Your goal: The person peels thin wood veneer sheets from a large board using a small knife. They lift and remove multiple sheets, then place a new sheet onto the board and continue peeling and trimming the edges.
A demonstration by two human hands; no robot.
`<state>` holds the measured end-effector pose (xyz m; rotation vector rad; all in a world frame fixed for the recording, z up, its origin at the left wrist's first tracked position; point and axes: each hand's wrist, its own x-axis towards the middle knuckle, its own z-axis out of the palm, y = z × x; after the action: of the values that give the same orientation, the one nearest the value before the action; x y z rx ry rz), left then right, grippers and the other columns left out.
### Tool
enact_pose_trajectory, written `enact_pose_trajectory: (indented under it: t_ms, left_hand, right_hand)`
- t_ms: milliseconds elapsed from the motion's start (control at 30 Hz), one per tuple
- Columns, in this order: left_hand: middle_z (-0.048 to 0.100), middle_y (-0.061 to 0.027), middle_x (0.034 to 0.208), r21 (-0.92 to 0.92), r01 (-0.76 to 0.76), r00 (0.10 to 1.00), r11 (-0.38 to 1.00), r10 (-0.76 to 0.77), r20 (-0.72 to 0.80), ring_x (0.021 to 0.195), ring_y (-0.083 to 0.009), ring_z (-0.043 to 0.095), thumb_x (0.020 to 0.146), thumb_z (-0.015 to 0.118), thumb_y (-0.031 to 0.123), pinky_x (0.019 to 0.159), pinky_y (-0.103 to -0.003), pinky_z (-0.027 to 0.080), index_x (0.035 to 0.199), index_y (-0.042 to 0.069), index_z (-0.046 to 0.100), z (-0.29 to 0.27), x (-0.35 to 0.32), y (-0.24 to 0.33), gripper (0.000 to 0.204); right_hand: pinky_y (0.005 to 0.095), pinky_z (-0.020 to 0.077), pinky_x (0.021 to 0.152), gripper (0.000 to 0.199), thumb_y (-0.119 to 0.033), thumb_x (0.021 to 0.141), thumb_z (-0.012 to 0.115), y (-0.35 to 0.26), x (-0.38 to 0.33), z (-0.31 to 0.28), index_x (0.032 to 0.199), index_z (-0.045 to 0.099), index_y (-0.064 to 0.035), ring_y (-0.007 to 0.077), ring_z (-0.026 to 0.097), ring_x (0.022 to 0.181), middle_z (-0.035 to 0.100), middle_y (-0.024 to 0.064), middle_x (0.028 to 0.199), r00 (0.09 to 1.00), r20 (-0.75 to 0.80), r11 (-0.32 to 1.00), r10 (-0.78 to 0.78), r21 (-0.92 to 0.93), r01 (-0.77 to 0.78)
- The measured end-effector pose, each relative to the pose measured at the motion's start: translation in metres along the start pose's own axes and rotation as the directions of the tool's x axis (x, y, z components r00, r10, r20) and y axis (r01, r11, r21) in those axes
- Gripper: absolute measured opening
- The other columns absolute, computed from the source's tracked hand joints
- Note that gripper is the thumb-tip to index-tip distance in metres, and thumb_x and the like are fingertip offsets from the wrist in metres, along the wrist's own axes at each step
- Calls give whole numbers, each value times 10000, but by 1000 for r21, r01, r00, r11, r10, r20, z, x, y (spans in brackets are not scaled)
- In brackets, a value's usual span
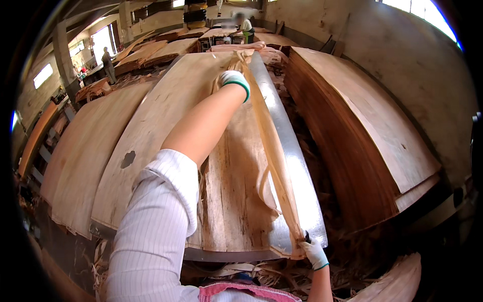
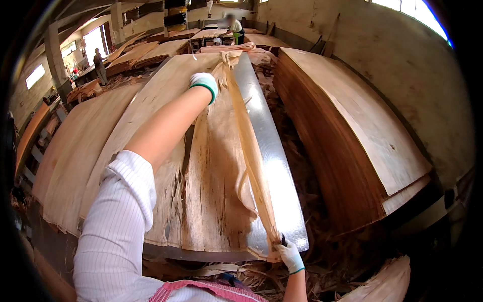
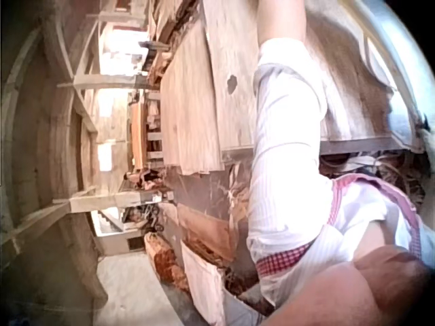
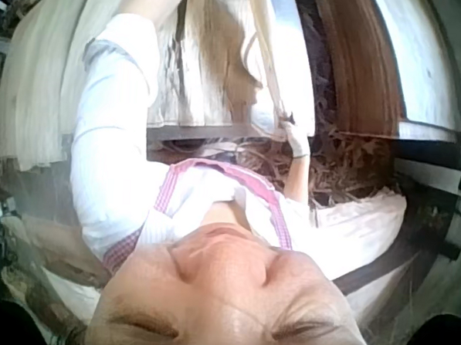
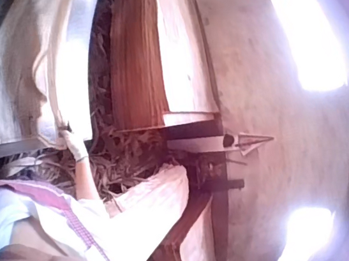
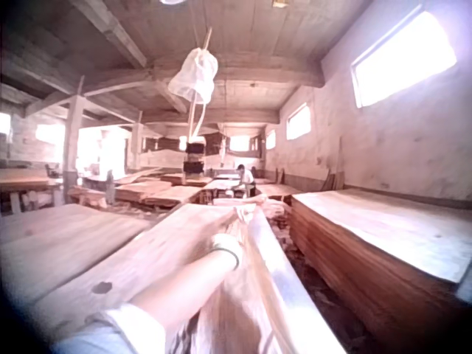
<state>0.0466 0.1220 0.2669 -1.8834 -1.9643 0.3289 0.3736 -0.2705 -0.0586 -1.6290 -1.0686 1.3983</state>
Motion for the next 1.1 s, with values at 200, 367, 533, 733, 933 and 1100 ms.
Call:
enact_pose_trajectory:
  t_ms: [200,367,533,733,933,1100]
  left_hand:
    - [690,16,1034,282,-8,1000,959,2,20,942,-181,653,766,700,206,725,-417,498,1032,162,732,-6,25,55,272]
    - [687,-23,1096,84,-49,998,995,46,31,994,-232,655,823,652,234,778,-431,509,1059,141,728,-11,12,87,264]
    - [591,-105,1304,-616,214,972,758,-229,56,1157,-255,599,874,581,201,891,-381,510,1178,116,667,55,19,6,327]
    - [604,-103,624,-948,228,973,221,-91,213,497,-229,564,879,625,255,467,-396,443,801,36,630,199,-38,-126,233]
    - [460,-11,545,-969,239,947,-66,-203,248,419,-146,445,912,591,212,391,-329,380,762,51,523,270,-191,-186,230]
    - [478,-6,642,-944,180,934,275,-349,76,531,-103,468,913,590,179,469,-293,395,855,12,542,375,-310,-267,183]
  right_hand:
    - [263,476,650,195,-74,899,617,-17,-28,54,1078,631,1,96,557,735,628,6,854,951,257,955,170,197,-223]
    - [255,458,636,210,-84,901,619,-17,-37,74,1096,618,-4,90,533,715,600,-19,841,943,317,979,96,143,-148]
    - [210,416,633,182,-62,879,625,-36,-40,24,1050,649,-4,43,489,723,587,-55,839,998,67,991,-23,130,14]
    - [252,465,748,226,-46,866,643,-39,-27,-12,1086,657,6,89,553,806,633,-16,901,996,73,999,-45,8,45]
    - [265,463,628,106,-13,812,634,-19,-15,-35,916,648,7,106,554,700,621,10,801,989,-140,997,-52,-61,44]
    - [277,465,606,86,-55,779,682,-15,20,-76,827,630,-6,115,555,671,614,31,732,956,-273,945,106,-271,-182]
